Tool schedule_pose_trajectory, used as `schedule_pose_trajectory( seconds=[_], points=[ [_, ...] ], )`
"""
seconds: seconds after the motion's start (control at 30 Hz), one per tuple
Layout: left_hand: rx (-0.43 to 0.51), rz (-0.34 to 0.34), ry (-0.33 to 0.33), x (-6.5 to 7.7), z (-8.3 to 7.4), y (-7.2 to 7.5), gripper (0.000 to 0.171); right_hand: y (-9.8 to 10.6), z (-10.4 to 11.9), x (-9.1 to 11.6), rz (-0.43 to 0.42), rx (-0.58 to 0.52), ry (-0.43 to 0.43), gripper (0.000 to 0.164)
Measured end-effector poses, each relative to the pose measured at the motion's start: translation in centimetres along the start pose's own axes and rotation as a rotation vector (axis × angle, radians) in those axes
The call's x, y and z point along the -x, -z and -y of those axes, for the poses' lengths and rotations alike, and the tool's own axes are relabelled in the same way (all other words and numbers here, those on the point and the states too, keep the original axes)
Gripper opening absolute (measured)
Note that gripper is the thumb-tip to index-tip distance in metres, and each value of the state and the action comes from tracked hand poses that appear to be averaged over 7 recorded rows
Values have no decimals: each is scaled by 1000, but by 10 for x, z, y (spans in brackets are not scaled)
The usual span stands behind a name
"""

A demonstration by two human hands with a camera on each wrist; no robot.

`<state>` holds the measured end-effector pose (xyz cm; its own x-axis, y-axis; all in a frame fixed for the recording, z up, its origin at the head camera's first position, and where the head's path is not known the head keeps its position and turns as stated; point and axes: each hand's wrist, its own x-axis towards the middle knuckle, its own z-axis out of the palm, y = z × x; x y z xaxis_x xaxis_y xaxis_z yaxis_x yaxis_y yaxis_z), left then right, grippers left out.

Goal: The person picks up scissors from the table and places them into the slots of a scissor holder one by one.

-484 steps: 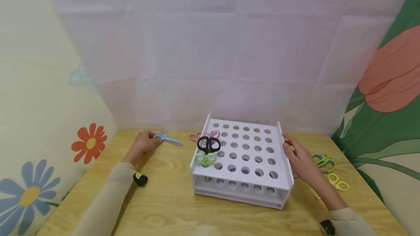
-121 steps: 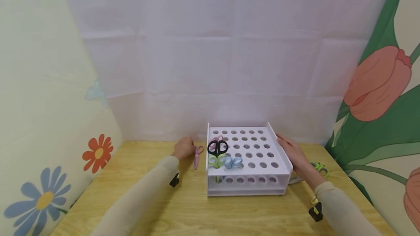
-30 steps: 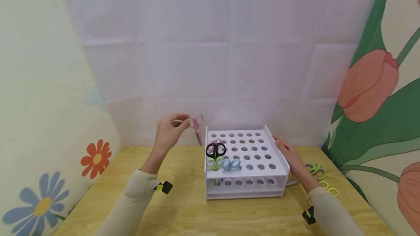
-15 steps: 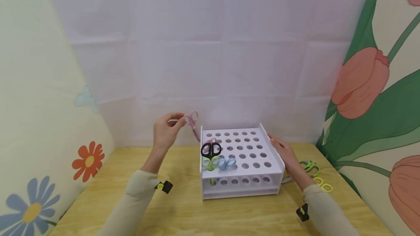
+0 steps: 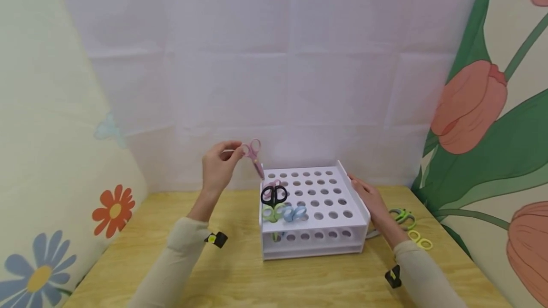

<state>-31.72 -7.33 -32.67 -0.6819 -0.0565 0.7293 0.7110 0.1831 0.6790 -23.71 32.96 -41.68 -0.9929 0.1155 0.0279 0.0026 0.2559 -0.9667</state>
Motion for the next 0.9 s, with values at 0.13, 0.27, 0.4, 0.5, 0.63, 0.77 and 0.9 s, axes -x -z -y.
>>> schedule_pose_trajectory(
  seconds=[0.13,0.27,0.4,0.5,0.63,0.77,0.9],
  points=[
    [-13,46,-12,0,5,-7,15,0,2,0,8,-1,10,71],
    [-34,86,4,4,15,-11,13,-2,3,1,14,-4,30,70],
    [-34,120,23,10,23,-15,12,-2,3,1,20,6,32,70],
    [-25,127,25,14,25,-19,12,-1,3,1,27,28,26,70],
    [-26,137,35,18,28,-24,12,0,4,0,27,49,18,69],
    [-48,164,54,23,32,-28,13,0,5,0,26,48,21,68],
    [-76,201,63,31,37,-30,14,-2,5,2,22,51,20,69]
  ],
)
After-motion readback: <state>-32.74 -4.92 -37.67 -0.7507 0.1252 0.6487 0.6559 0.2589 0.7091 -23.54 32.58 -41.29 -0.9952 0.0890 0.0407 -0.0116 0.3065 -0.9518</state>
